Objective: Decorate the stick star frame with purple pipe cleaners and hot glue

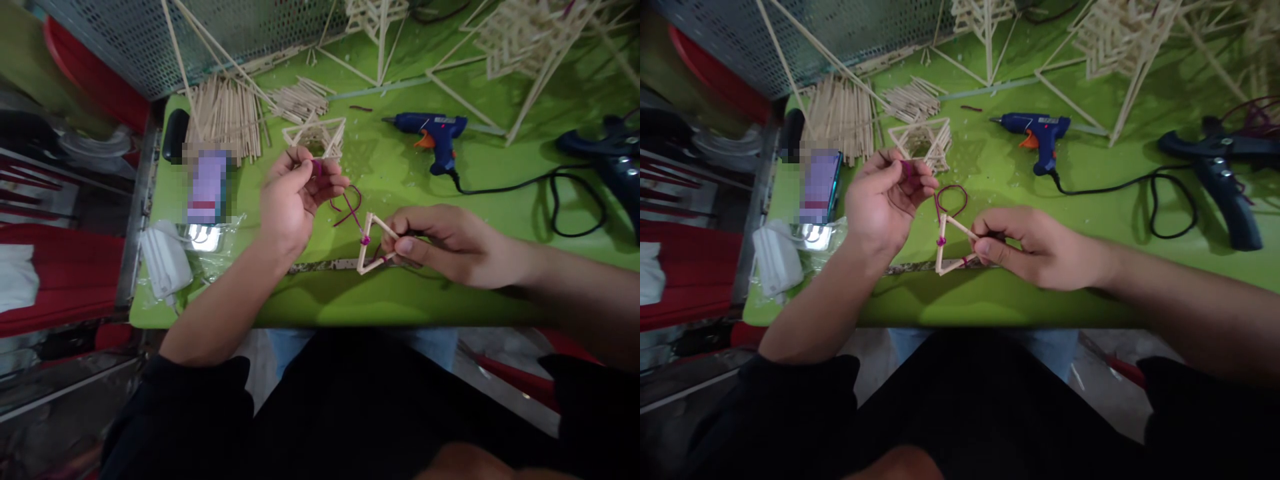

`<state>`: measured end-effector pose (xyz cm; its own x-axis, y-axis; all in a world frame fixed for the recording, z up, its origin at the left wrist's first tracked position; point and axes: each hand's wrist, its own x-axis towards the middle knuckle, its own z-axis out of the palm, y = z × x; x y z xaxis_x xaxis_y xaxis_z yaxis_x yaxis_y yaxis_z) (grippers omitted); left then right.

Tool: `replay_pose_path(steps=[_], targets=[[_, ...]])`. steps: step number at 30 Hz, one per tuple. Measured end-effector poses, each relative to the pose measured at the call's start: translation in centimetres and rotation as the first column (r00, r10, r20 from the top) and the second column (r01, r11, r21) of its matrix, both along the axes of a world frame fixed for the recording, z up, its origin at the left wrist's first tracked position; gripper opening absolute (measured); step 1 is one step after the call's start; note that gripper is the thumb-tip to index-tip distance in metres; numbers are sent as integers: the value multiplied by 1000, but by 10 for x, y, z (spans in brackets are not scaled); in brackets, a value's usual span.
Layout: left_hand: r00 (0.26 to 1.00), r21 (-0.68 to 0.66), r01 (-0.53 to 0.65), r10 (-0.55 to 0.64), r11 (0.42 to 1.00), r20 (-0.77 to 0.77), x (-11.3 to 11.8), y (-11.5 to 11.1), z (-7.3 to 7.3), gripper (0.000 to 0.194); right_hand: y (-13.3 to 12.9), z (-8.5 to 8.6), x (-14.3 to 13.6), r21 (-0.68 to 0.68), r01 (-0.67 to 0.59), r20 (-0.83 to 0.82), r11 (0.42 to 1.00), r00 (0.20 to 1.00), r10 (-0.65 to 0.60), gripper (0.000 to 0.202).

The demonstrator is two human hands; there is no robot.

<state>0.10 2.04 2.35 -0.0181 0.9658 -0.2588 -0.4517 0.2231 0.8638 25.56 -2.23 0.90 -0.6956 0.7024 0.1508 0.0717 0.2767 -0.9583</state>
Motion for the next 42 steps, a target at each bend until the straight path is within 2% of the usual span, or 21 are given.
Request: replay_pose_path(steps=[6,8,10,12,14,17,20,23,29,37,42], targets=[[1000,-13,28,-28,1000,9,-1,-2,-3,13,1,0,-1,-33,17,-38,999,999,-18,16],[997,37,74,-73,997,-40,-2,-4,-3,14,2,0,-1,-35,40,-38,999,998,-41,18],[979,101,178,-165,979,-122,-2,-7,-2,15,3,1,0,-20,59,-47,998,997,-60,19],[930,147,328,-293,933,-222,-4,-11,0,14,4,1,3,-28,91,-49,995,995,-92,21],[853,175,482,-414,859,-316,-5,-13,1,15,6,0,5,-78,150,-48,986,987,-154,27],[766,208,600,-480,773,-428,-8,-15,1,19,12,-6,7,-167,242,-86,956,962,-259,32],[743,202,603,-452,772,-493,-9,-15,0,16,19,-15,6,-231,313,-143,921,926,-350,29],[715,181,601,-421,779,-558,-10,-14,1,17,22,-18,3,-269,357,-147,895,903,-405,36],[702,194,592,-382,783,-601,-9,-15,5,22,19,-10,-2,-231,408,-138,883,885,-445,51],[754,158,510,-350,846,-556,-9,-17,7,17,22,-5,-5,-280,450,-217,848,831,-513,50],[777,198,457,-281,867,-563,-5,-22,11,21,21,-6,-2,-209,501,-178,840,825,-536,50]])
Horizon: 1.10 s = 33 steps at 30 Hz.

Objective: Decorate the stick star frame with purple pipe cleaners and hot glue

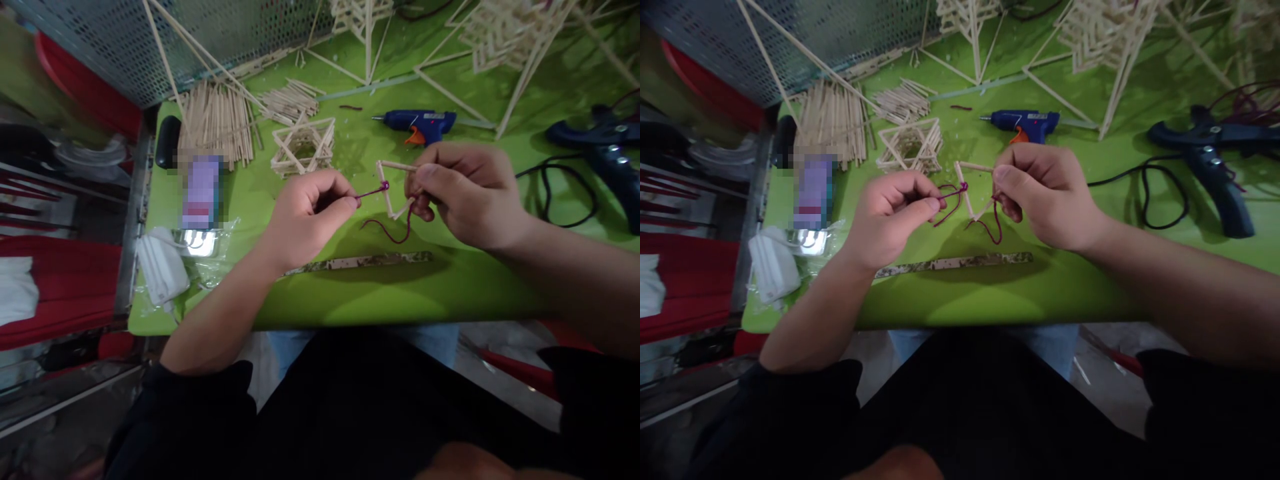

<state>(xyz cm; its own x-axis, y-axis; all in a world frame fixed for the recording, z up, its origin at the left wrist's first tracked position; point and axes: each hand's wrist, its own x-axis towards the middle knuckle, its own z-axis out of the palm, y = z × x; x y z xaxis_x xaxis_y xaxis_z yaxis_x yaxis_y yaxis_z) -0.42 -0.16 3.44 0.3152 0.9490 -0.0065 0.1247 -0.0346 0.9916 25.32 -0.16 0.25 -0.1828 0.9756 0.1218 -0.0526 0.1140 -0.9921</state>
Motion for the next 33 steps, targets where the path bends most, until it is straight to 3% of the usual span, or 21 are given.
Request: replay_pose_path(steps=[8,12,15,18,24,28,33], targets=[[992,97,-109,115,989,-59,5,-9,14,24,-2,-13,7,144,61,87,988,993,-74,40],[986,24,-167,167,986,4,6,-12,21,21,-1,-15,8,147,59,103,987,992,-75,37],[979,8,-201,201,979,28,6,-12,20,21,-1,-16,9,150,62,135,987,987,-83,37],[964,79,-258,252,963,86,4,-7,14,21,1,-17,9,145,80,161,986,982,-103,38],[884,319,-450,367,834,288,-10,6,8,26,2,-15,8,158,107,176,982,975,-135,34],[843,339,-519,402,785,358,-17,18,8,28,3,-14,7,171,92,192,981,973,-125,34],[626,255,-727,463,637,628,-17,45,-1,28,11,-23,8,261,110,176,959,971,-160,35]])
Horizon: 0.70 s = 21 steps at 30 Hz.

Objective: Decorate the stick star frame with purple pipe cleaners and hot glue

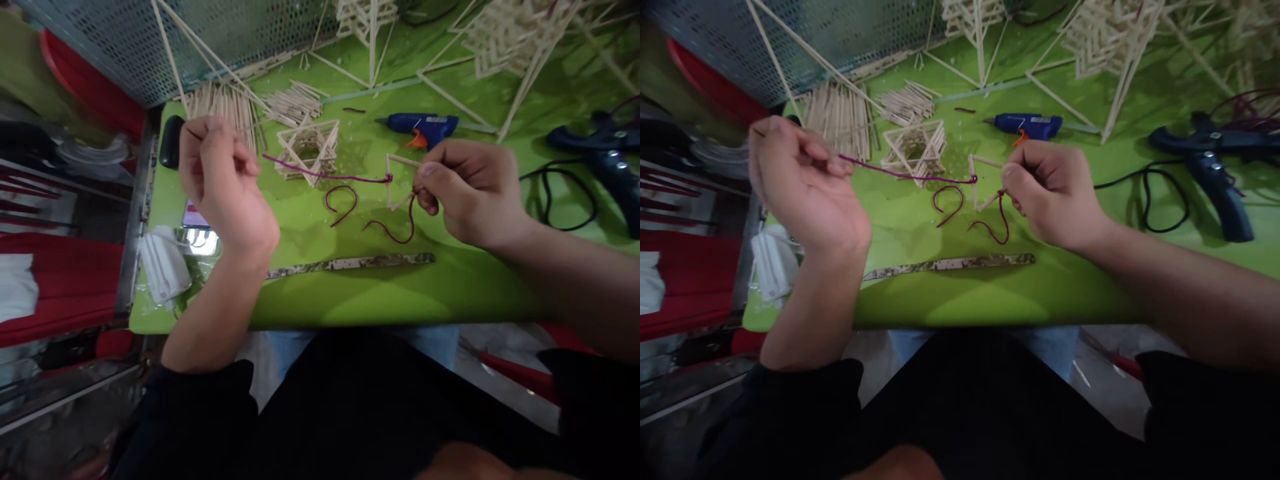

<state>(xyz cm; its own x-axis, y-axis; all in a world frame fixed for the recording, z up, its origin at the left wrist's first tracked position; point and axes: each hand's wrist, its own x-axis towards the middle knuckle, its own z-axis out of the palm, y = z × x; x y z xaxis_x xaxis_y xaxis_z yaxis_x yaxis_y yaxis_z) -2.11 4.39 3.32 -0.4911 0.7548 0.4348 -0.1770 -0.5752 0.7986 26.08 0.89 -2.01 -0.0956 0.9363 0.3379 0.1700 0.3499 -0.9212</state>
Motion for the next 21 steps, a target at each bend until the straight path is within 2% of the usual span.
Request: replay_pose_path(steps=[5,8,11,14,17,21], targets=[[982,-41,-58,65,997,177,-14,12,10,32,3,-3,-1,21,23,9,1000,1000,-23,32],[979,-44,-100,106,994,176,-21,12,18,37,3,-1,-1,23,23,1,999,1000,-23,32],[982,18,-124,120,992,148,-26,13,15,49,3,-2,-1,21,31,-6,999,999,-31,35],[998,43,-22,19,999,67,-26,17,-1,56,4,-3,-1,18,36,-11,999,999,-35,40],[991,140,105,-92,985,-94,-25,25,-24,55,4,-3,0,20,50,-20,999,999,-50,37],[914,234,254,-153,938,-376,-18,33,-50,31,4,-2,1,38,44,-34,998,999,-43,34]])
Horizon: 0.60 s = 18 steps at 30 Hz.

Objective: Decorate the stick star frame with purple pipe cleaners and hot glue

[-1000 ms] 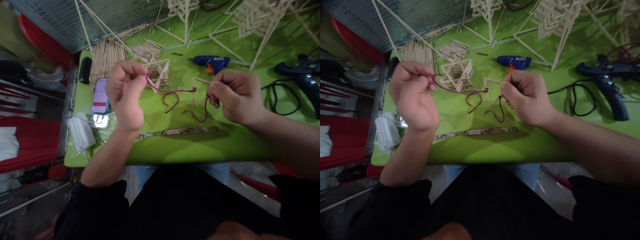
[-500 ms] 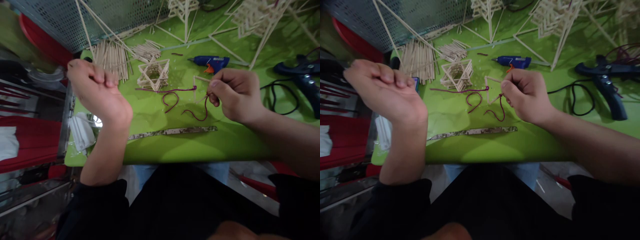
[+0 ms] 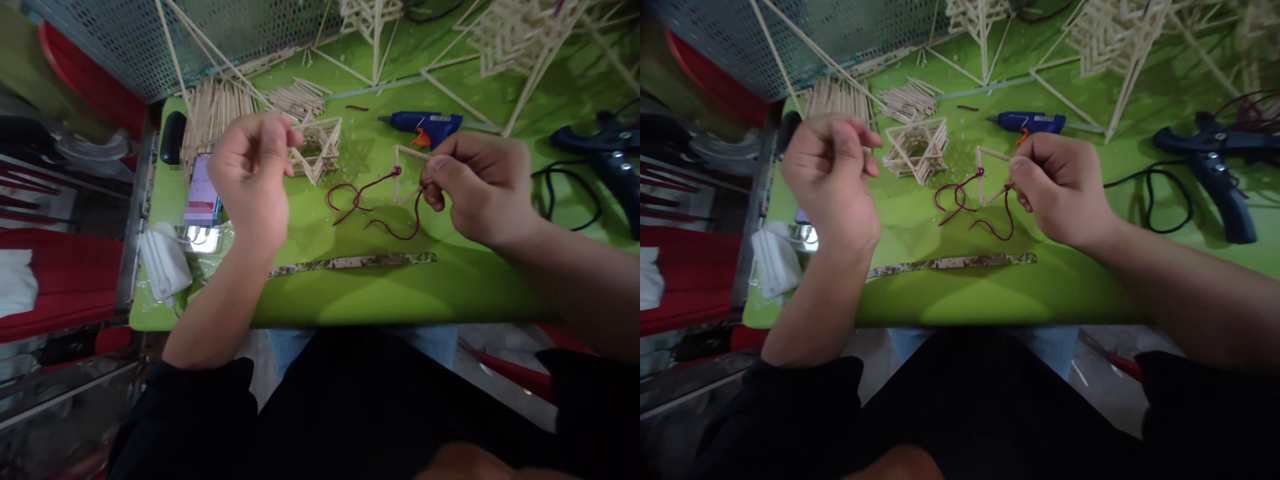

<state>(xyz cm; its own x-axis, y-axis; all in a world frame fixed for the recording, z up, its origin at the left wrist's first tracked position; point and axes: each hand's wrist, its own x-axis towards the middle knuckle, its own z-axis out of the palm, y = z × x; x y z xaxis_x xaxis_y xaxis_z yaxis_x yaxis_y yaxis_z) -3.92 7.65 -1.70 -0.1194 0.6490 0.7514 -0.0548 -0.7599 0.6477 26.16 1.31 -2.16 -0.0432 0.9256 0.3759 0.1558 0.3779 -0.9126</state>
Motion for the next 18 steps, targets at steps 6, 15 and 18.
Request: replay_pose_path(steps=[6,15,18], targets=[[995,-11,72,-72,997,-64,21,-16,2,15,0,5,0,10,-24,3,1000,1000,24,36],[983,-17,120,-121,993,-138,32,-22,-7,46,-5,11,-3,76,-9,-54,997,998,13,33],[973,-93,160,-173,983,-150,34,-29,-7,48,-6,12,-3,94,-3,-38,996,999,7,37]])
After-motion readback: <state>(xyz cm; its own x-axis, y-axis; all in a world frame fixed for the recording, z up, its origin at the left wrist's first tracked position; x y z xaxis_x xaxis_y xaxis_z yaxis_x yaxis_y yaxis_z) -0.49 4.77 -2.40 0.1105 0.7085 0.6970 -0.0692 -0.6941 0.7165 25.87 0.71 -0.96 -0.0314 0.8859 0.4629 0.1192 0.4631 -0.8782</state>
